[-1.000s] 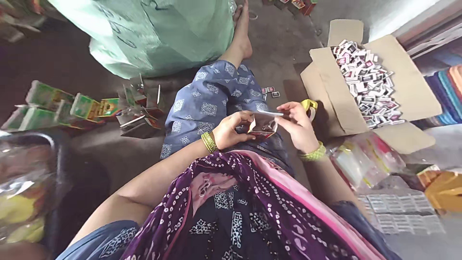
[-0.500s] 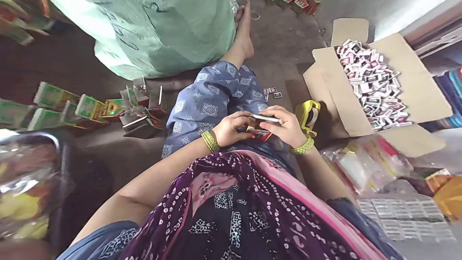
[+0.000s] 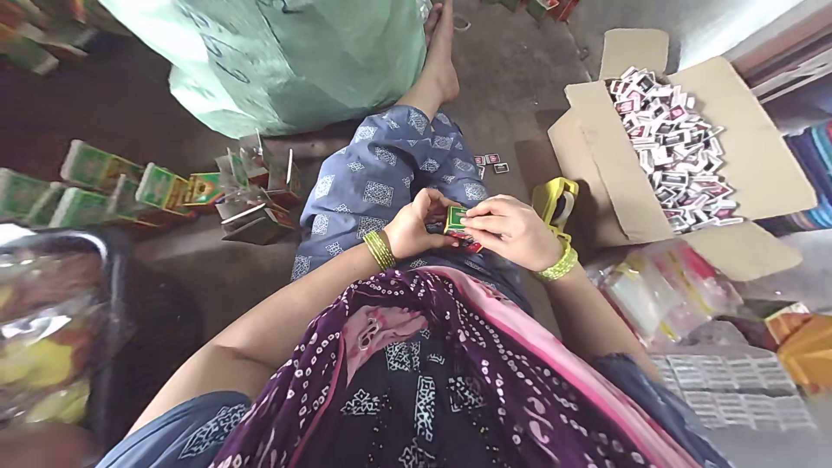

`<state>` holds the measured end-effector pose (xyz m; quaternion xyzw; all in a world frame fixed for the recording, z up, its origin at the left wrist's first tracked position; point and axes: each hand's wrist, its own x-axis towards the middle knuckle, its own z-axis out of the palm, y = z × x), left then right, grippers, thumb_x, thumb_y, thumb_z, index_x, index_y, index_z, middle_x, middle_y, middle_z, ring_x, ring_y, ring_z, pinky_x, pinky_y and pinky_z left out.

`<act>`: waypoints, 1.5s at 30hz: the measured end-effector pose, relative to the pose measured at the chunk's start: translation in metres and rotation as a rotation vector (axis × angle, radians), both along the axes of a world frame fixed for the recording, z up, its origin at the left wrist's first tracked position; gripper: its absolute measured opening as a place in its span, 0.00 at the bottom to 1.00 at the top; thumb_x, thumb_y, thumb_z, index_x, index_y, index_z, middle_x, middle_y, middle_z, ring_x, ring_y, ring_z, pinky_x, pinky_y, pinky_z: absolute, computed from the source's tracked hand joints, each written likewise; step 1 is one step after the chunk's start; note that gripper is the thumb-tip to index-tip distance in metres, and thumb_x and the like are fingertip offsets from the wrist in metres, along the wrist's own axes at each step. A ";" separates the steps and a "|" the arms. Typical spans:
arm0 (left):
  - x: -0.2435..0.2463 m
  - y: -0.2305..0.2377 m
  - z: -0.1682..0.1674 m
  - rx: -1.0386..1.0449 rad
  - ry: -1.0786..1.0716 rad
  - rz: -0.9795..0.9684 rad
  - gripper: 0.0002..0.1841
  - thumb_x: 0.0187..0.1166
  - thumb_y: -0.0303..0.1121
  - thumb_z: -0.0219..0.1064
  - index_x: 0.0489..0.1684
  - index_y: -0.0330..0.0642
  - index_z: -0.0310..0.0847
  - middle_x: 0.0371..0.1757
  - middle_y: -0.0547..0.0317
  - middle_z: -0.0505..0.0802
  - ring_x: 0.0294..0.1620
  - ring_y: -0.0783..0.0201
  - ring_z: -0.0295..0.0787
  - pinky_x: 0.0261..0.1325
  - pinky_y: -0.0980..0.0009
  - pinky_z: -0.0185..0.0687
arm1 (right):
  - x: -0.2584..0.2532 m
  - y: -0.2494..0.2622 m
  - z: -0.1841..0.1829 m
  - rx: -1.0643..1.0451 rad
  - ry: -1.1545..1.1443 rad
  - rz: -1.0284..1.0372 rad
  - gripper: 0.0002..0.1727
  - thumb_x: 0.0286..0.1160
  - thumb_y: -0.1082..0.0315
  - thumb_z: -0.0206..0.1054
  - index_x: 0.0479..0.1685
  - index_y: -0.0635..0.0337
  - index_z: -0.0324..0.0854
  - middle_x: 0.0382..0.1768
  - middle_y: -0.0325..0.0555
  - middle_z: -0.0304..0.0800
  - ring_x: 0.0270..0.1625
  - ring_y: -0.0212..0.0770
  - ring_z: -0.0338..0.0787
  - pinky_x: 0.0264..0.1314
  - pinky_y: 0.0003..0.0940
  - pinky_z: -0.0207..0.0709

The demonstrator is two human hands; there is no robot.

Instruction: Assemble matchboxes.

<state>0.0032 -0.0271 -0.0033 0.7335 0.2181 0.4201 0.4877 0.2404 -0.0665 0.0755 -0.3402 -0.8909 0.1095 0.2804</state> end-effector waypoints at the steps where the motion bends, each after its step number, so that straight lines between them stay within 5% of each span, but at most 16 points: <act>1: 0.000 0.000 0.000 -0.001 0.002 0.000 0.39 0.52 0.25 0.89 0.64 0.32 0.67 0.60 0.50 0.92 0.59 0.60 0.94 0.67 0.60 0.90 | 0.000 -0.001 0.001 0.004 -0.042 0.013 0.09 0.77 0.66 0.70 0.45 0.55 0.96 0.51 0.44 0.95 0.60 0.41 0.90 0.70 0.39 0.82; 9: -0.001 0.000 -0.007 -0.008 -0.002 -0.005 0.33 0.57 0.23 0.86 0.63 0.30 0.73 0.65 0.48 0.90 0.60 0.60 0.93 0.67 0.61 0.90 | -0.003 -0.014 -0.007 0.040 -0.221 -0.012 0.18 0.79 0.68 0.59 0.59 0.54 0.93 0.58 0.52 0.91 0.68 0.51 0.86 0.73 0.46 0.79; 13: 0.000 0.002 -0.011 0.140 0.025 0.033 0.20 0.65 0.28 0.82 0.54 0.31 0.85 0.73 0.39 0.84 0.74 0.54 0.83 0.74 0.59 0.83 | -0.003 -0.022 -0.024 0.033 -0.079 -0.143 0.18 0.81 0.71 0.60 0.63 0.56 0.91 0.56 0.52 0.90 0.66 0.48 0.86 0.73 0.43 0.79; 19: -0.001 0.003 -0.005 0.089 0.028 0.094 0.12 0.73 0.28 0.77 0.51 0.34 0.90 0.72 0.43 0.86 0.74 0.57 0.84 0.72 0.63 0.85 | 0.005 -0.025 -0.057 -0.097 0.435 -0.368 0.13 0.72 0.70 0.77 0.54 0.64 0.91 0.60 0.50 0.94 0.69 0.45 0.90 0.72 0.43 0.85; 27: 0.001 0.005 -0.005 0.149 0.096 0.100 0.07 0.78 0.28 0.71 0.44 0.34 0.90 0.67 0.46 0.88 0.71 0.59 0.85 0.73 0.64 0.83 | 0.007 -0.020 -0.057 0.010 0.247 -0.287 0.07 0.78 0.70 0.70 0.43 0.64 0.92 0.56 0.51 0.94 0.70 0.46 0.89 0.77 0.42 0.80; 32: 0.001 0.004 -0.003 0.247 0.171 0.104 0.13 0.82 0.30 0.68 0.60 0.40 0.90 0.69 0.47 0.87 0.73 0.59 0.83 0.76 0.63 0.80 | 0.006 -0.016 -0.047 -0.054 0.177 -0.283 0.14 0.80 0.66 0.69 0.58 0.60 0.89 0.60 0.50 0.91 0.69 0.45 0.86 0.76 0.43 0.79; 38: 0.004 0.002 -0.003 0.202 0.108 0.101 0.09 0.78 0.29 0.71 0.50 0.39 0.93 0.66 0.47 0.88 0.69 0.61 0.85 0.73 0.65 0.83 | 0.009 -0.019 -0.044 -0.103 0.263 -0.281 0.10 0.78 0.65 0.71 0.49 0.57 0.94 0.59 0.48 0.90 0.65 0.41 0.86 0.70 0.38 0.82; 42: 0.002 0.004 -0.006 0.126 0.053 0.129 0.06 0.76 0.28 0.73 0.44 0.38 0.93 0.63 0.51 0.90 0.66 0.63 0.87 0.69 0.66 0.85 | 0.060 -0.026 -0.038 -0.248 0.376 -0.603 0.19 0.80 0.62 0.70 0.64 0.63 0.84 0.63 0.53 0.87 0.61 0.42 0.90 0.63 0.41 0.88; 45: 0.002 0.002 -0.005 0.046 0.038 0.135 0.05 0.74 0.27 0.75 0.42 0.37 0.92 0.61 0.52 0.92 0.64 0.64 0.89 0.68 0.65 0.86 | 0.123 -0.038 -0.044 -0.329 0.347 -1.047 0.15 0.81 0.62 0.70 0.58 0.60 0.88 0.58 0.52 0.90 0.56 0.43 0.91 0.61 0.44 0.86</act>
